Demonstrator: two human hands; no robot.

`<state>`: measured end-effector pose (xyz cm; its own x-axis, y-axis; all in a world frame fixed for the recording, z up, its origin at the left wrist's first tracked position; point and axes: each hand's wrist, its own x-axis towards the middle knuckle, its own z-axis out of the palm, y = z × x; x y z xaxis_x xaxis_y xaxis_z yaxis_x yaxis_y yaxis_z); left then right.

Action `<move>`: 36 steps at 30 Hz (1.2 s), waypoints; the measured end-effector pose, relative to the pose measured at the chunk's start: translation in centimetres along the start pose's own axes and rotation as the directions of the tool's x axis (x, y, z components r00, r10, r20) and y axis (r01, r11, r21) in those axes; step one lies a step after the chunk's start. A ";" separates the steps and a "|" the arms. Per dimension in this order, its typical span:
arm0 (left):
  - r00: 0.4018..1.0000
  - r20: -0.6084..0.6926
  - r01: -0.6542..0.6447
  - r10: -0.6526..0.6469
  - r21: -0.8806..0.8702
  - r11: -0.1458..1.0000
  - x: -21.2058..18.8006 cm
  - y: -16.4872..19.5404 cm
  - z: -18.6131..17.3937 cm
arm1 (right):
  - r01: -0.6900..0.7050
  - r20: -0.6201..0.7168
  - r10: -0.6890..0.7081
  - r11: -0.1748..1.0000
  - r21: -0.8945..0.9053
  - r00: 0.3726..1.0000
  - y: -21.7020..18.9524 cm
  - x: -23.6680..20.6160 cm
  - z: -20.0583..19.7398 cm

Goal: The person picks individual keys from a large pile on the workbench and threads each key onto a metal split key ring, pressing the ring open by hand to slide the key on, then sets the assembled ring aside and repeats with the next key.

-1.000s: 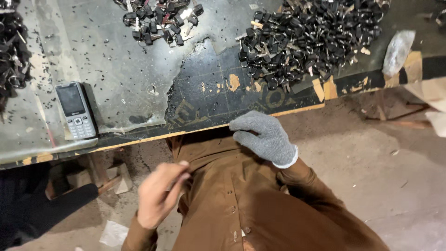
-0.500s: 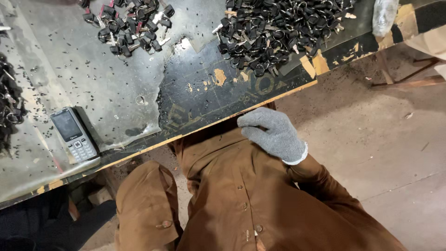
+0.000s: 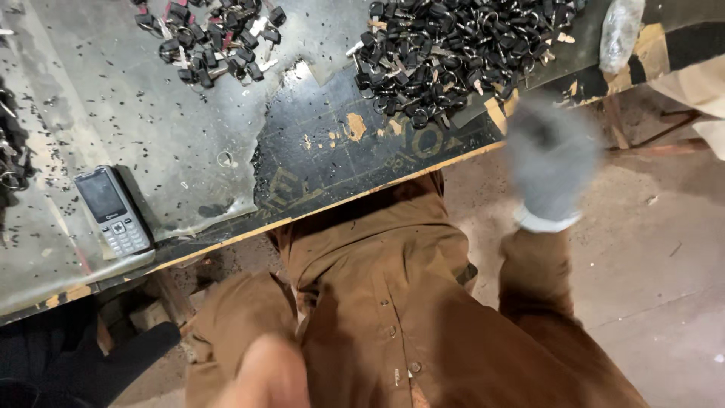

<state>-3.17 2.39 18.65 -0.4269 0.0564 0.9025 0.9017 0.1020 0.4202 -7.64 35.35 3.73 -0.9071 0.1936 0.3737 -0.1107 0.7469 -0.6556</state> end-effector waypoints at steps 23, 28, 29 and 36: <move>0.690 -0.086 0.702 -0.719 0.324 0.635 -16.0 -13.6 4.2 | 0.132 0.456 -0.155 0.988 0.081 0.876 -5.0 -2.9 10.7; 0.408 -0.120 0.909 -0.905 -0.041 0.415 -19.9 -5.9 -0.2 | 0.296 0.439 -0.309 0.950 0.099 0.843 -10.4 -1.3 12.0; 0.392 -0.110 0.914 -0.913 -0.061 0.400 -20.4 -5.0 -0.9 | 0.349 0.359 -0.355 0.933 0.083 0.864 -10.8 -0.7 11.8; 0.645 -0.262 0.757 -0.718 0.086 0.648 -19.4 -5.6 -1.9 | 0.487 0.634 -0.335 0.870 -0.076 0.697 -11.3 0.5 11.5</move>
<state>0.20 -1.10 -0.99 -0.9048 -0.2972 0.3050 0.2555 0.1940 0.9471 -11.51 19.71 3.80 -0.8526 -0.5187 0.0641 -0.5075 0.7923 -0.3387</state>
